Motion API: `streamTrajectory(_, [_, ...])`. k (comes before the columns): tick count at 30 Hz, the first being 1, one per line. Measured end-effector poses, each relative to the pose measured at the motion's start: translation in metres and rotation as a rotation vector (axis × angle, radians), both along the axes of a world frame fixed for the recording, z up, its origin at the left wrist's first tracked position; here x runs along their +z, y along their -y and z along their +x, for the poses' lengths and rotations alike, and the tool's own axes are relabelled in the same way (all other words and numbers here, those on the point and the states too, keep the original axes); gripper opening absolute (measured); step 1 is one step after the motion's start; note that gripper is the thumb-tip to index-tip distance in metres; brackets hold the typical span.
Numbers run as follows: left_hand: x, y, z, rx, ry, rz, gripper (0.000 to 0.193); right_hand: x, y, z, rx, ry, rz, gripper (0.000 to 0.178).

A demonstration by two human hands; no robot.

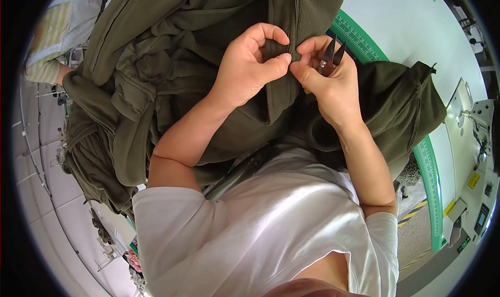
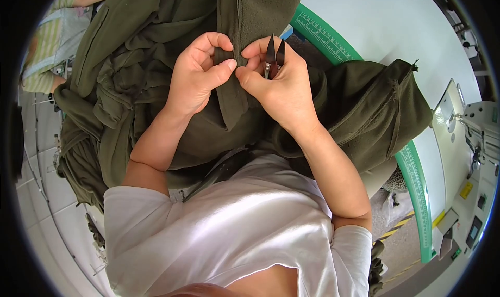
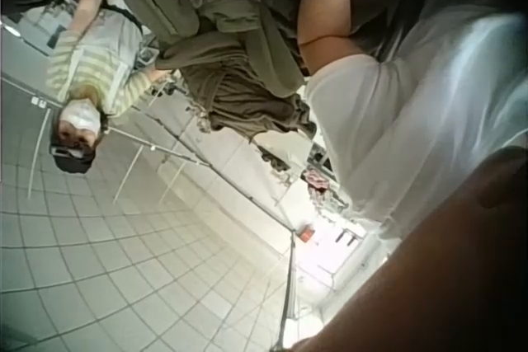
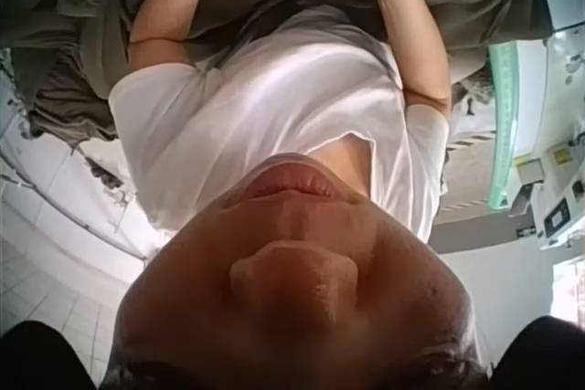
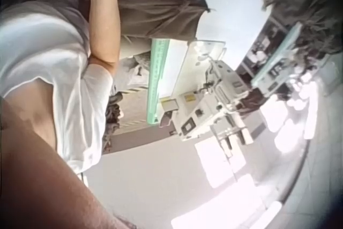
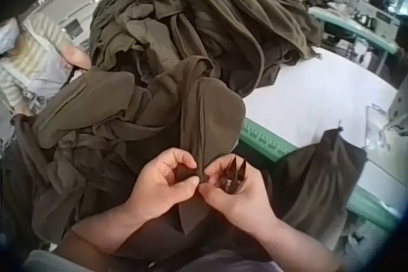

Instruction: Trimming excess threads from green garments using thread snips in a factory setting.

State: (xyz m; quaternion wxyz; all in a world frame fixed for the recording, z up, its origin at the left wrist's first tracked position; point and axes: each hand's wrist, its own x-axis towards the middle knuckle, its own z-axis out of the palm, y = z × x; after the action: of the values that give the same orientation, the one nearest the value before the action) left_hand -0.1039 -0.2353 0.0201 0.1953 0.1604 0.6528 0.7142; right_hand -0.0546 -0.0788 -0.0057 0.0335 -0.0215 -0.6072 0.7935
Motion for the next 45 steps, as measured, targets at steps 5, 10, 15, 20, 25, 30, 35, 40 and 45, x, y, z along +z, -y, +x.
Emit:
streamTrajectory(5, [0.002, -0.001, 0.001, 0.000, -0.012, -0.034, 0.021, -0.001, -0.001, -0.002, 0.002, 0.006, 0.000, 0.018])
streamTrajectory(10, [0.000, -0.001, 0.001, 0.007, -0.053, -0.068, 0.020, 0.002, 0.000, -0.003, 0.020, 0.061, -0.052, 0.016])
streamTrajectory(15, [-0.001, -0.002, 0.001, 0.030, -0.062, -0.097, 0.019, 0.000, 0.000, -0.003, 0.022, 0.045, -0.051, 0.015])
streamTrajectory(20, [-0.009, 0.000, -0.001, 0.042, -0.168, -0.171, 0.018, -0.002, 0.000, -0.003, 0.011, 0.038, -0.018, 0.014])
streamTrajectory(25, [-0.005, -0.001, 0.001, 0.045, -0.265, -0.250, 0.018, -0.002, -0.002, -0.004, -0.009, 0.028, 0.000, 0.013])
streamTrajectory(30, [-0.008, -0.002, 0.001, 0.039, -0.247, -0.260, 0.019, -0.005, -0.001, -0.005, -0.030, 0.025, 0.026, 0.013])
streamTrajectory(35, [-0.006, -0.001, 0.000, 0.011, -0.242, -0.307, 0.020, -0.006, 0.000, -0.003, -0.036, 0.020, 0.085, 0.014])
streamTrajectory(40, [-0.014, -0.002, -0.002, 0.050, -0.278, -0.223, 0.021, -0.003, 0.005, -0.002, -0.045, -0.025, 0.215, 0.017])
streamTrajectory(45, [-0.014, -0.001, -0.002, 0.049, -0.350, -0.298, 0.021, -0.002, 0.005, -0.002, -0.051, -0.007, 0.218, 0.018])
